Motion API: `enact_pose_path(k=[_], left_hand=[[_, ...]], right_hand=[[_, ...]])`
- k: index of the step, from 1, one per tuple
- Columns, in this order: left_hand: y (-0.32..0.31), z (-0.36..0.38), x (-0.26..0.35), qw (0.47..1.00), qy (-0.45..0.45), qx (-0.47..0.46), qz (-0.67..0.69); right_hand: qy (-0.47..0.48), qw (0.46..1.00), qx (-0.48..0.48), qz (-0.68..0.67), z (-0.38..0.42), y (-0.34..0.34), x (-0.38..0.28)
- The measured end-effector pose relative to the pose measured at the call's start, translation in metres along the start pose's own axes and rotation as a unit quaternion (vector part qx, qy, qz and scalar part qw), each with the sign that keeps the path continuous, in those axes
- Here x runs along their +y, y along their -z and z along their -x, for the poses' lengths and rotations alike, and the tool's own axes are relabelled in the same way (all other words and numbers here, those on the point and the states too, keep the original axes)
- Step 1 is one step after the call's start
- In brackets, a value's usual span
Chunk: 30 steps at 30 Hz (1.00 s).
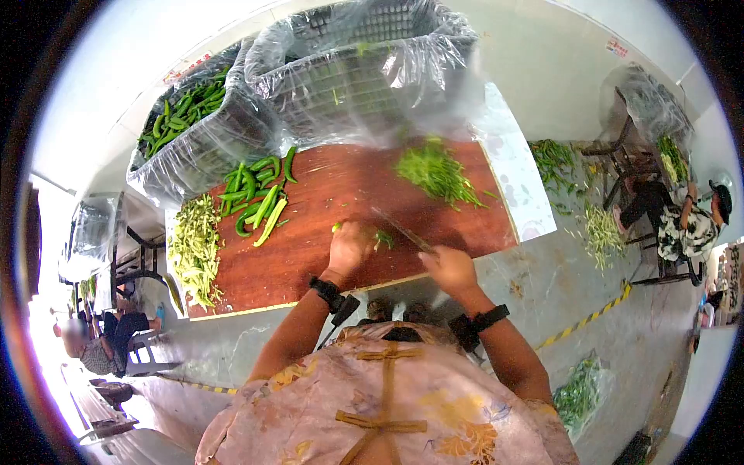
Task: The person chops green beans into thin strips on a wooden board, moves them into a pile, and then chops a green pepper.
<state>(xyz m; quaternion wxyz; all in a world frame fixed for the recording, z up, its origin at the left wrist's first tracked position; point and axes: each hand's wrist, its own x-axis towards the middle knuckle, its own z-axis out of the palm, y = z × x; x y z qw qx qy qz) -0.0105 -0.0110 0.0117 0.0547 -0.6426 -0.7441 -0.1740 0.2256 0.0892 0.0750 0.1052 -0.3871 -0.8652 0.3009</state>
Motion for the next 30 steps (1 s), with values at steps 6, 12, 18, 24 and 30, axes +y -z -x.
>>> enact_pose_path(k=[6, 12, 18, 24, 30], left_hand=[[-0.008, 0.001, 0.019, 0.988, -0.057, 0.085, 0.113], [0.002, 0.000, 0.032, 0.990, -0.049, 0.124, 0.052], [0.004, -0.009, 0.033, 0.987, -0.049, 0.137, 0.071], [0.004, -0.006, 0.027, 0.982, -0.060, 0.138, 0.117], [0.009, -0.006, 0.030, 0.983, -0.047, 0.125, 0.126]], right_hand=[[0.029, 0.997, -0.025, 0.061, -0.004, -0.011, -0.017], [0.022, 0.995, -0.048, 0.079, 0.002, -0.007, -0.031], [0.025, 0.997, -0.037, 0.066, 0.003, 0.000, -0.037], [0.012, 0.995, -0.067, 0.075, 0.003, 0.002, -0.041], [0.027, 0.992, -0.086, 0.093, 0.004, 0.001, -0.039]])
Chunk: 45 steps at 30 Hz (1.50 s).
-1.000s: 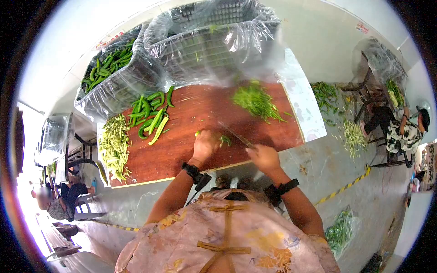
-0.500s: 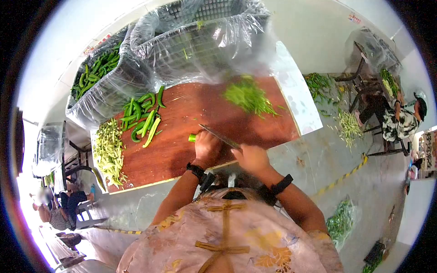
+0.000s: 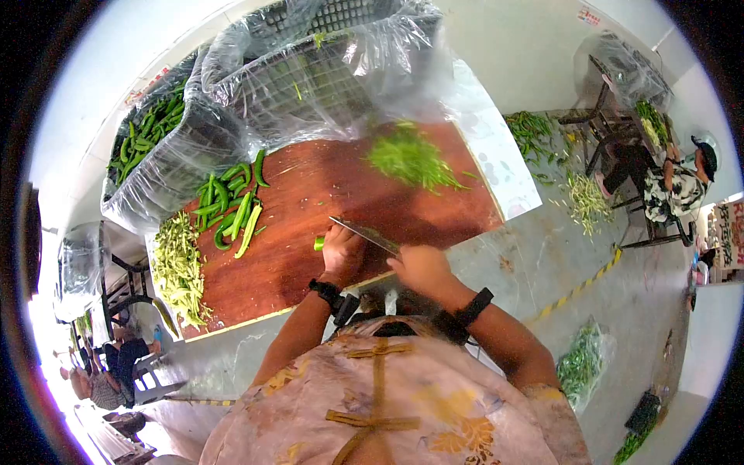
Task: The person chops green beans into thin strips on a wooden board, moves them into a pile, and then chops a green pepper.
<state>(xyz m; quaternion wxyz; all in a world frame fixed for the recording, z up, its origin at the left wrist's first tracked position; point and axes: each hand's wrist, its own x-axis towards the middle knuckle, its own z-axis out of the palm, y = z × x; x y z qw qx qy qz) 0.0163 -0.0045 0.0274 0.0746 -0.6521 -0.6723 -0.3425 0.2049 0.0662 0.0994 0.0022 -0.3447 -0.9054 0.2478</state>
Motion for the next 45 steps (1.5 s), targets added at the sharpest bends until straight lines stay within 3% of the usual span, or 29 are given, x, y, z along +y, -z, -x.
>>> enact_pose_path(k=[14, 20, 31, 33, 38, 40, 45], left_hand=[[-0.007, 0.003, -0.007, 1.000, 0.016, -0.009, 0.005], [-0.012, 0.008, -0.012, 1.000, 0.014, -0.007, 0.005], [0.002, -0.003, -0.001, 0.998, 0.027, -0.051, 0.009], [0.004, -0.006, 0.001, 1.000, 0.006, 0.007, 0.018], [-0.002, -0.001, -0.003, 1.000, 0.001, 0.006, 0.005], [0.000, 0.002, -0.002, 0.998, 0.021, -0.039, 0.039], [-0.001, 0.000, -0.001, 1.000, 0.017, -0.012, 0.021]], right_hand=[[0.032, 0.999, -0.007, 0.042, -0.021, -0.017, 0.010], [-0.013, 0.997, -0.068, 0.042, -0.018, -0.004, -0.005], [-0.016, 0.998, -0.056, 0.025, -0.028, -0.024, 0.005], [-0.017, 0.999, -0.040, 0.027, -0.029, -0.028, 0.006], [0.006, 0.999, 0.001, 0.038, -0.020, -0.018, 0.003], [0.005, 0.999, 0.005, 0.047, -0.011, -0.016, 0.008], [0.022, 0.998, 0.005, 0.063, -0.020, -0.021, 0.010]])
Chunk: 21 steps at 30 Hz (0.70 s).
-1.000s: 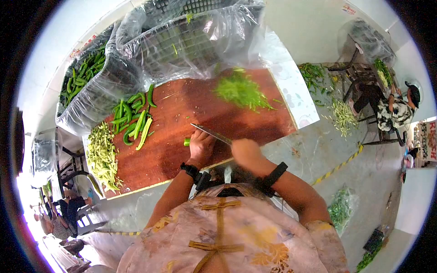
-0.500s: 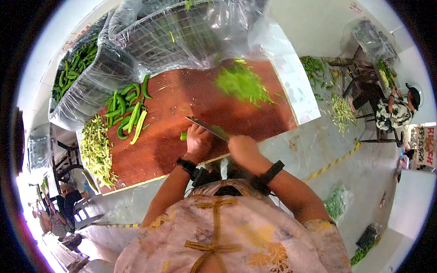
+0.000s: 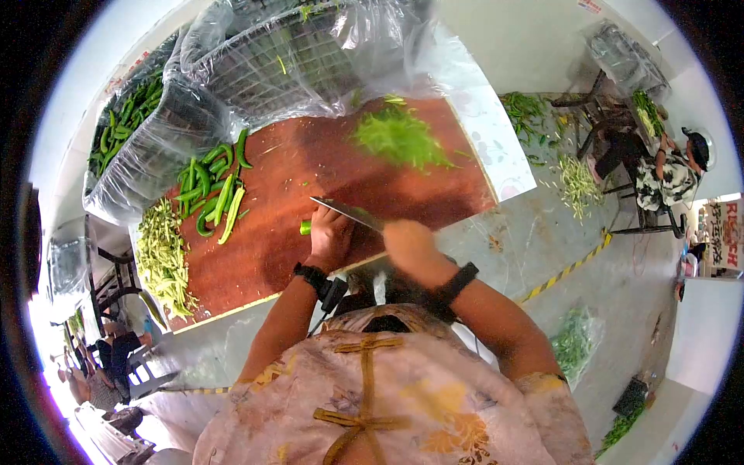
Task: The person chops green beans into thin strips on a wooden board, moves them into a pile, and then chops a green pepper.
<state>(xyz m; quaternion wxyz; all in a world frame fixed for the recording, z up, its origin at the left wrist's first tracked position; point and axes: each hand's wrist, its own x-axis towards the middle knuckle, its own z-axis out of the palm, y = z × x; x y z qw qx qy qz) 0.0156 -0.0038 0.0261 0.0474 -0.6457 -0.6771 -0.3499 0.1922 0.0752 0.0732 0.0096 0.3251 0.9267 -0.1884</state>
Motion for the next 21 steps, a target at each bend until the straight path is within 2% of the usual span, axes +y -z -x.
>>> enact_pose_path(k=[4, 8, 11, 16, 21], left_hand=[[-0.005, 0.004, -0.005, 1.000, 0.004, -0.024, -0.002], [-0.008, 0.008, -0.009, 1.000, -0.012, -0.003, 0.028], [-0.006, 0.009, -0.008, 0.999, 0.009, 0.002, 0.041], [-0.009, 0.012, -0.011, 0.999, -0.010, 0.019, 0.033], [-0.007, 0.011, -0.009, 0.999, 0.000, 0.011, 0.037]], right_hand=[[-0.010, 1.000, 0.023, -0.014, -0.025, -0.016, -0.003], [-0.029, 0.999, 0.030, -0.020, -0.033, -0.019, 0.002], [-0.026, 0.997, 0.056, -0.050, -0.028, -0.011, 0.007], [-0.004, 1.000, 0.000, -0.006, 0.007, 0.006, -0.002], [-0.007, 1.000, -0.011, 0.008, 0.012, 0.009, 0.000]])
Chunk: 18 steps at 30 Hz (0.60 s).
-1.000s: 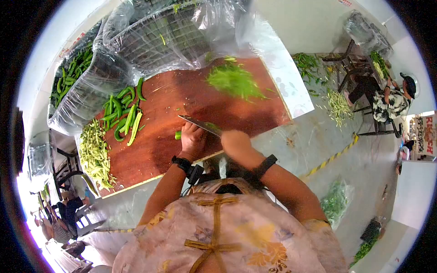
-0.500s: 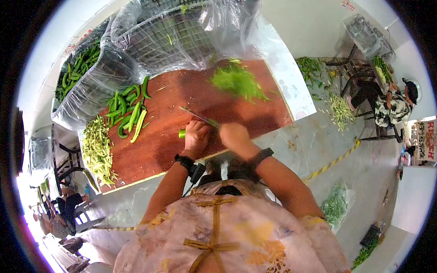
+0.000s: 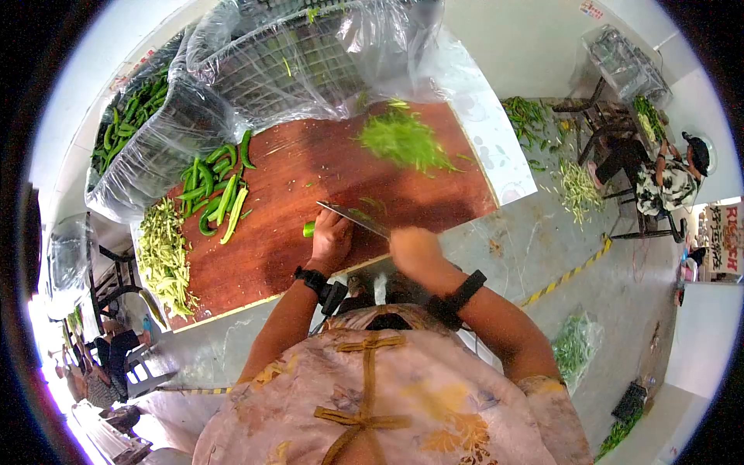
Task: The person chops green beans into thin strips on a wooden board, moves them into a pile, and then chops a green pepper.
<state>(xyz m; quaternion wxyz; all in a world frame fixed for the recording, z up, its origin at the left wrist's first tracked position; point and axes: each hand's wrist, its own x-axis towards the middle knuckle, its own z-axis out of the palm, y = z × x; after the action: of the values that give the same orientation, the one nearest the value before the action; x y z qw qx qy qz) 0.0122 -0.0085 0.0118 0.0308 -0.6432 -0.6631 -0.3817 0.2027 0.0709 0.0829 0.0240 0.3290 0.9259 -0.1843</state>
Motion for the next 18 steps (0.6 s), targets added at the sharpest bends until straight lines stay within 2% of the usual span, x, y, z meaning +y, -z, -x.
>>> enact_pose_path(k=[8, 11, 14, 16, 18], left_hand=[[0.005, -0.004, 0.004, 1.000, 0.019, -0.012, 0.013], [0.002, -0.002, -0.001, 1.000, -0.005, 0.000, 0.007], [-0.001, 0.004, -0.005, 0.999, 0.005, -0.045, -0.012], [-0.002, 0.003, -0.003, 1.000, 0.010, -0.016, 0.003], [0.002, 0.002, 0.000, 1.000, 0.000, -0.004, -0.023]], right_hand=[[0.006, 1.000, 0.005, -0.006, -0.025, -0.016, -0.008], [0.030, 0.999, 0.012, -0.024, -0.045, -0.024, -0.013], [0.006, 0.999, 0.052, -0.014, -0.057, -0.030, -0.013], [-0.005, 0.999, 0.028, -0.022, -0.061, -0.022, -0.012], [0.006, 0.999, 0.047, -0.019, -0.049, -0.023, -0.005]])
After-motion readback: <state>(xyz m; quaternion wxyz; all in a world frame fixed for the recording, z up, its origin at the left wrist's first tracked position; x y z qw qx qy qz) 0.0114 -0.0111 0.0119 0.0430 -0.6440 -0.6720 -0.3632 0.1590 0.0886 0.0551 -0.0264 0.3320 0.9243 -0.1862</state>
